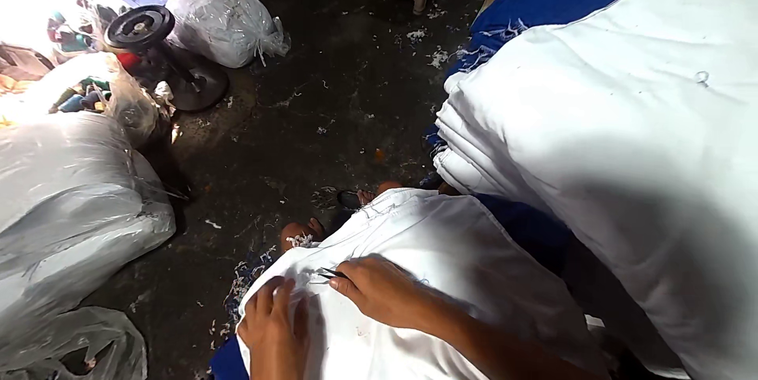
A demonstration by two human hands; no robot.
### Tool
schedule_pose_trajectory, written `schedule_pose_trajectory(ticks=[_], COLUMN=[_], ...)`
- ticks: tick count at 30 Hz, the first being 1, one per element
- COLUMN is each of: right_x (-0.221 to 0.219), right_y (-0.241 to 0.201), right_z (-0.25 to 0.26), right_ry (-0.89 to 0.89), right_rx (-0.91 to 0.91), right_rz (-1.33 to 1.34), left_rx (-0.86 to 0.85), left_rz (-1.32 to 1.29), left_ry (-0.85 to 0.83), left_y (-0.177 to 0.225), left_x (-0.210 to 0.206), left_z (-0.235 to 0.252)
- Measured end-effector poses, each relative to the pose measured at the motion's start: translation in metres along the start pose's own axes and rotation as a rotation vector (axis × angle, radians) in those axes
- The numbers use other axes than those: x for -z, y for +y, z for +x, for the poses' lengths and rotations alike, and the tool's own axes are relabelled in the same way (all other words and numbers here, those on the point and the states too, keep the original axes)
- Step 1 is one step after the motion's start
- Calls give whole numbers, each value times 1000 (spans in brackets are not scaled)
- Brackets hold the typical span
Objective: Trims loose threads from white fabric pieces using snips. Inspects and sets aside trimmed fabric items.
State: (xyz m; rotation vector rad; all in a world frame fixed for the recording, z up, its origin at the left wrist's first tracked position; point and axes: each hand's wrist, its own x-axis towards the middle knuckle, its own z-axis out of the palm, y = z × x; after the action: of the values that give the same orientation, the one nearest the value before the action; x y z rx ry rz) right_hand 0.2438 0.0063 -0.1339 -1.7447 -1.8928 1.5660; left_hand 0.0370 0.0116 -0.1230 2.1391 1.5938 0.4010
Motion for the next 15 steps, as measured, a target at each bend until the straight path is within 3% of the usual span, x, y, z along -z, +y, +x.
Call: schedule_pose_trajectory(ticks=[6,10,15], right_x=[-5,-6,-6], right_y=[5,-2,-3], right_z=[-7,-15,-13], right_ry=[53,-14,-49], right_rx=[91,92,71], right_rz=[57,-131,-164], left_rx=[-110,-49,2], left_rz=[91,-136,-78], left_ry=[51,-73,32], left_y=[0,-9,-13], left_x=[-14,-7,-1], left_z=[-28,-45,-7])
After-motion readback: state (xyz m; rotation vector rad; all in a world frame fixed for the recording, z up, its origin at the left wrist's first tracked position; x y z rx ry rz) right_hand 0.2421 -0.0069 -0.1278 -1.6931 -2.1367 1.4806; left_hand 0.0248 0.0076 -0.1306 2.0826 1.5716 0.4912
